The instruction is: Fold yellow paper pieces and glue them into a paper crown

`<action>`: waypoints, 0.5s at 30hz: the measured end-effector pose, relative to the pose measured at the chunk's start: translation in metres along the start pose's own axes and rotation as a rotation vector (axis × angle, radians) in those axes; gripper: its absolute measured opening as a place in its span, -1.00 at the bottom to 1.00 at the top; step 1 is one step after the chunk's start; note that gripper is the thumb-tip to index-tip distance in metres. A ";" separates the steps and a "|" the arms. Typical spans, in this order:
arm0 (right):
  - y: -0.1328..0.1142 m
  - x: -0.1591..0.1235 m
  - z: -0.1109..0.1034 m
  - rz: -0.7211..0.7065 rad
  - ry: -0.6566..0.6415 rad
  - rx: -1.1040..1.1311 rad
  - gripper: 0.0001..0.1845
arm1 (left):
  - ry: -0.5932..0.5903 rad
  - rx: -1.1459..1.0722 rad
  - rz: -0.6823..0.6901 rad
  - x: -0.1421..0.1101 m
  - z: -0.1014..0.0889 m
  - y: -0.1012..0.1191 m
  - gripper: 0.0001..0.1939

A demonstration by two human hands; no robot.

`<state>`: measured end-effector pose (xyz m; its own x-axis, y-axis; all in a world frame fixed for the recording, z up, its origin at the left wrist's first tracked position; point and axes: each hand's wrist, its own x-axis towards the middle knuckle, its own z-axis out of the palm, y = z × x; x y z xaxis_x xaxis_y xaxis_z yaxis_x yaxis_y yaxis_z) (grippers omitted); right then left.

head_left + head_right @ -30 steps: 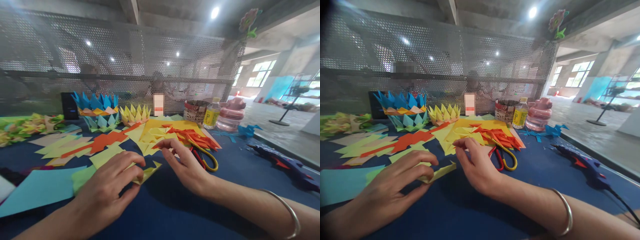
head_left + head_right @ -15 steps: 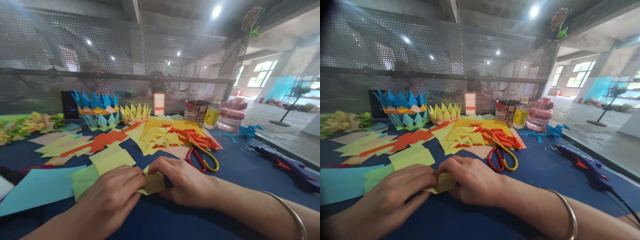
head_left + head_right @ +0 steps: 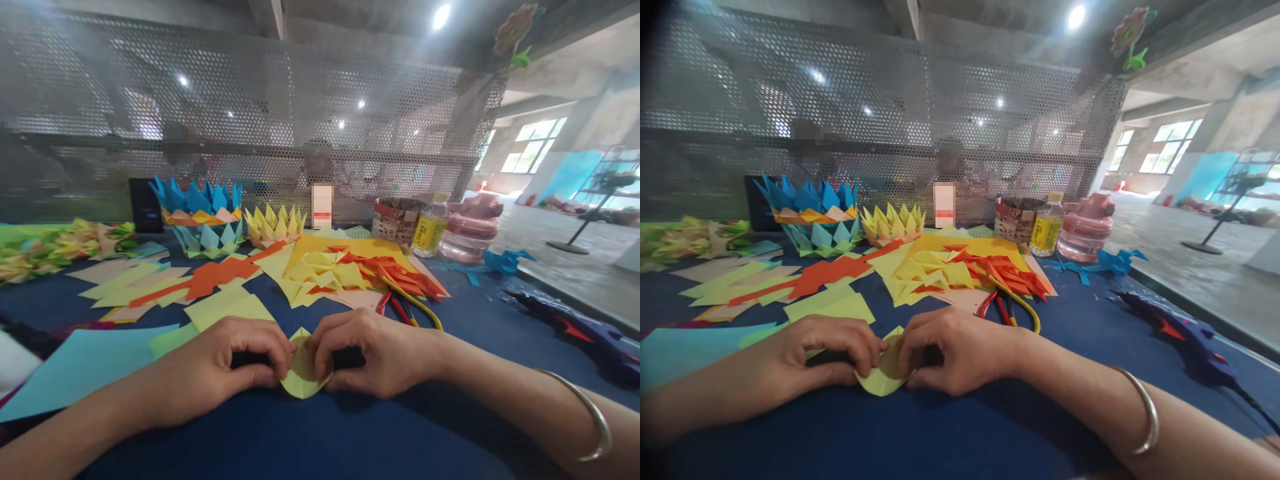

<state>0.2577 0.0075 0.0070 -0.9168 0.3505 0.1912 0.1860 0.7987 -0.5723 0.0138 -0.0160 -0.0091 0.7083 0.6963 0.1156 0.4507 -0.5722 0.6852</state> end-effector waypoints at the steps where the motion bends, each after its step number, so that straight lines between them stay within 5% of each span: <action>1: 0.001 0.000 -0.001 0.010 -0.007 0.027 -0.93 | 0.006 -0.020 -0.001 0.001 0.001 -0.001 -0.86; 15: 0.002 0.008 0.024 0.221 0.228 0.030 -0.91 | 0.256 0.087 -0.006 0.006 0.021 0.011 -0.84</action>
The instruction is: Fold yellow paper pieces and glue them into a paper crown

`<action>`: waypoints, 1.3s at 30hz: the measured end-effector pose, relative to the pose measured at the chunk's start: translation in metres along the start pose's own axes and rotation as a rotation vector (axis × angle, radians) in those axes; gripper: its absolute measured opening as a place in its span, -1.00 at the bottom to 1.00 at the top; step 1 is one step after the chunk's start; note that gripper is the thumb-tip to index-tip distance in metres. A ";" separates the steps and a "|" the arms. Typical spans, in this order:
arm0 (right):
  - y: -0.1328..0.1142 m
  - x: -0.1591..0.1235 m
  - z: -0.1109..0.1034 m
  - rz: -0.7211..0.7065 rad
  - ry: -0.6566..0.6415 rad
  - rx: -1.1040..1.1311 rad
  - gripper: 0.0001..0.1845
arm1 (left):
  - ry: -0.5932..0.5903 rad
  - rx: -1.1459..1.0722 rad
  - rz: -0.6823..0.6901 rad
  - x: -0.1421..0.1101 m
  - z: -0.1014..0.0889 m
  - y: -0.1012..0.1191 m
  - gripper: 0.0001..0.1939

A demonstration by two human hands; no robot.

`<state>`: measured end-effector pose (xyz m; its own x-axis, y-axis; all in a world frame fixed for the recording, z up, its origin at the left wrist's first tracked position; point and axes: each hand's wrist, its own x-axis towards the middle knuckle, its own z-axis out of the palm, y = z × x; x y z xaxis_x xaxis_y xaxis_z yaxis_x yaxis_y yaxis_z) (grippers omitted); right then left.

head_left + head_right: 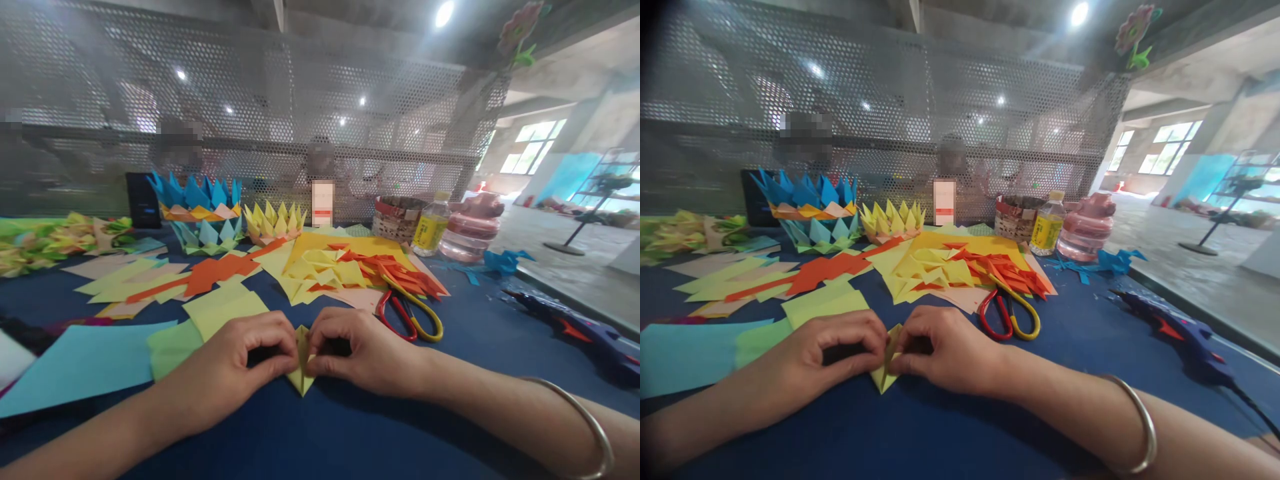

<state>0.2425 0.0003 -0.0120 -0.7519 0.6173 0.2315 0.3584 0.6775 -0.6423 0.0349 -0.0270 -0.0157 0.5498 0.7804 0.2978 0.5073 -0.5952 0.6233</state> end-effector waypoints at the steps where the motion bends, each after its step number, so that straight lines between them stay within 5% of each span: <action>1: 0.000 0.000 0.001 0.005 0.006 -0.007 -0.92 | 0.003 0.009 0.009 0.000 0.001 0.000 -0.85; 18: 0.001 0.003 0.006 0.040 0.018 -0.008 -0.93 | 0.017 0.115 0.083 -0.002 0.005 0.000 -0.84; 23: 0.000 0.003 0.006 0.057 0.025 -0.014 -0.88 | 0.099 0.254 0.125 -0.005 0.006 0.002 -0.90; 31: 0.003 0.002 0.005 0.068 0.089 -0.053 -0.76 | 0.141 0.523 0.378 -0.019 0.014 0.004 -0.70; 39: 0.002 0.003 0.002 0.110 0.095 -0.061 -0.72 | 0.262 0.630 0.453 -0.035 0.032 -0.011 -0.66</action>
<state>0.2398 0.0026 -0.0144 -0.6517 0.7222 0.2318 0.4710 0.6248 -0.6227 0.0308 -0.0536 -0.0561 0.6574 0.4113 0.6313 0.5940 -0.7984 -0.0983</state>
